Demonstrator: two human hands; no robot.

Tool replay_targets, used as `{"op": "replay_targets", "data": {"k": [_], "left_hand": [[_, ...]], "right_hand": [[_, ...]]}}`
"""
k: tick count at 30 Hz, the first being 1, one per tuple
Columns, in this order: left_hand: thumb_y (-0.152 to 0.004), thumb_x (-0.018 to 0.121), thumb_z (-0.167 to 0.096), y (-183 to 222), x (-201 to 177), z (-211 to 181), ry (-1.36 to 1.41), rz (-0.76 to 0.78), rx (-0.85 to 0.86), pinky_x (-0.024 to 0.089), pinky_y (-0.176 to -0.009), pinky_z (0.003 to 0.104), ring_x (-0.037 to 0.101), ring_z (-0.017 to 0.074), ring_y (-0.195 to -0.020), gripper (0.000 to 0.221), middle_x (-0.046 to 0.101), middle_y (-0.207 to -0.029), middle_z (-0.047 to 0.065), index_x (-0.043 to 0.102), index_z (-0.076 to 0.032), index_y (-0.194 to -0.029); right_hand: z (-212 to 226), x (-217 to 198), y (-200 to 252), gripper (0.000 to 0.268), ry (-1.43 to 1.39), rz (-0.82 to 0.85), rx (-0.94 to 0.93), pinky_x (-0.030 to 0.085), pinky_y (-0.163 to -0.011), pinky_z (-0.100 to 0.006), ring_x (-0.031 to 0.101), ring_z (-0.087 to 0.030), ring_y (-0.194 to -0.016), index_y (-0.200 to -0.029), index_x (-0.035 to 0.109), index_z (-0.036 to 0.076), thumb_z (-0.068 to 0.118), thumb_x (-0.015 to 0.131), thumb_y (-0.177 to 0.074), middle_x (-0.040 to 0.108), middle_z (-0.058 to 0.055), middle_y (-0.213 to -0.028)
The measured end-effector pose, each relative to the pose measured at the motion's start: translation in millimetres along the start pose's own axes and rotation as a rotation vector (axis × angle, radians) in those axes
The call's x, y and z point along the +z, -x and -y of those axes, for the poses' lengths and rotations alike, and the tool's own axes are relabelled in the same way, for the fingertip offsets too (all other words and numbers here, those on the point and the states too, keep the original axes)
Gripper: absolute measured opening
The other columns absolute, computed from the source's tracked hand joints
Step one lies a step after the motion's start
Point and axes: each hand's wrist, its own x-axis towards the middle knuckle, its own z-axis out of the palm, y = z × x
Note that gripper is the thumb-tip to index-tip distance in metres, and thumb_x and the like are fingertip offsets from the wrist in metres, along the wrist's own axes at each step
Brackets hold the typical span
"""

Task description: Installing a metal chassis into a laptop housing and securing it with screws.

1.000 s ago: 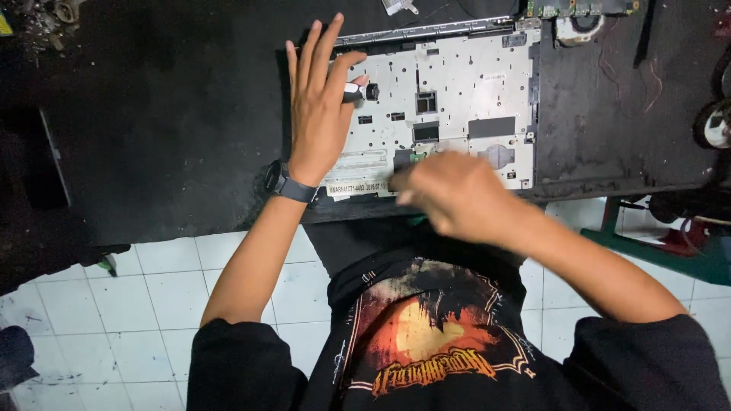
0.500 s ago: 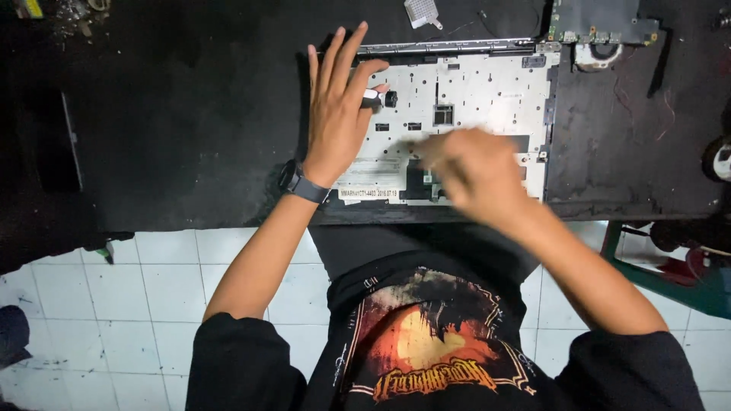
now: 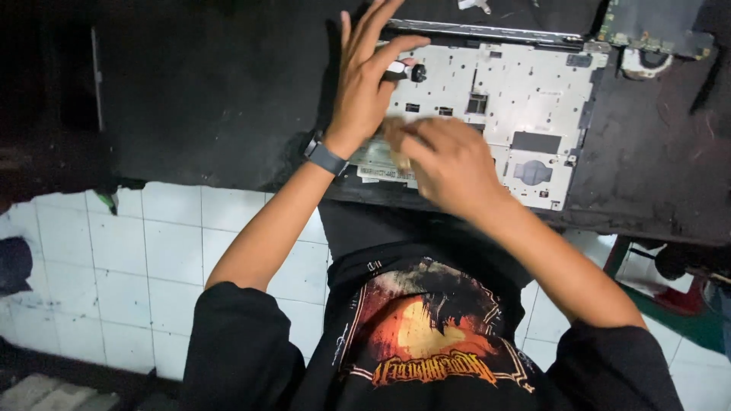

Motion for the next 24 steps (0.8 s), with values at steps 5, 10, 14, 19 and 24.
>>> {"op": "replay_targets", "data": {"k": [5, 10, 14, 19, 24], "left_hand": [[-0.078, 0.062, 0.037, 0.4, 2.8, 7.1, -0.02, 0.021, 0.032, 0.006, -0.135, 0.07, 0.028, 0.0366, -0.156, 0.083, 0.033, -0.162, 0.007, 0.071, -0.022, -0.137], [-0.08, 0.058, 0.037, -0.8, 2.0, 2.8, -0.048, 0.032, 0.064, 0.009, -0.132, 0.071, 0.031, 0.0399, -0.151, 0.079, 0.039, -0.156, 0.012, 0.07, -0.018, -0.136], [-0.076, 0.063, 0.038, -3.6, -2.2, -2.2, -0.046, 0.041, 0.063, 0.013, -0.13, 0.068, 0.033, 0.0376, -0.149, 0.079, 0.042, -0.153, 0.011, 0.072, -0.019, -0.131], [-0.075, 0.061, 0.038, -4.0, -1.1, -1.7, -0.045, 0.058, 0.048, 0.011, -0.129, 0.068, 0.033, 0.0363, -0.15, 0.079, 0.041, -0.156, 0.01, 0.073, -0.018, -0.129], [-0.086, 0.058, 0.036, 1.6, 2.2, 2.9, -0.051, 0.08, 0.078, 0.005, -0.135, 0.069, 0.02, 0.0335, -0.158, 0.082, 0.029, -0.165, 0.006, 0.07, -0.022, -0.141]], "right_hand": [[36.8, 1.3, 12.0, 0.034, -0.423, 0.09, -0.113, 0.061, -0.065, -0.038, 0.072, -0.028, -0.086, -0.1, 0.061, 0.012, -0.015, 0.06, -0.08, 0.073, -0.011, -0.1], [26.6, 14.0, 13.3, 0.027, 0.004, -0.024, -0.074, 0.052, -0.072, -0.037, 0.072, -0.026, -0.096, -0.117, 0.066, 0.013, 0.016, 0.084, -0.097, 0.077, -0.009, -0.114], [37.9, 21.8, 8.5, 0.019, -0.248, 0.065, -0.207, 0.06, -0.081, -0.039, 0.073, -0.03, -0.108, -0.111, 0.062, 0.014, 0.007, 0.072, -0.097, 0.073, -0.012, -0.125], [57.0, 14.6, 8.3, 0.022, -0.347, 0.033, -0.171, 0.058, -0.07, -0.039, 0.077, -0.033, -0.094, -0.096, 0.056, 0.017, 0.014, 0.078, -0.098, 0.077, -0.017, -0.114], [45.9, -2.1, 27.2, 0.023, -0.166, 0.007, -0.136, 0.054, -0.068, -0.036, 0.069, -0.025, -0.085, -0.118, 0.064, 0.007, -0.004, 0.062, -0.098, 0.075, -0.014, -0.11]]}}
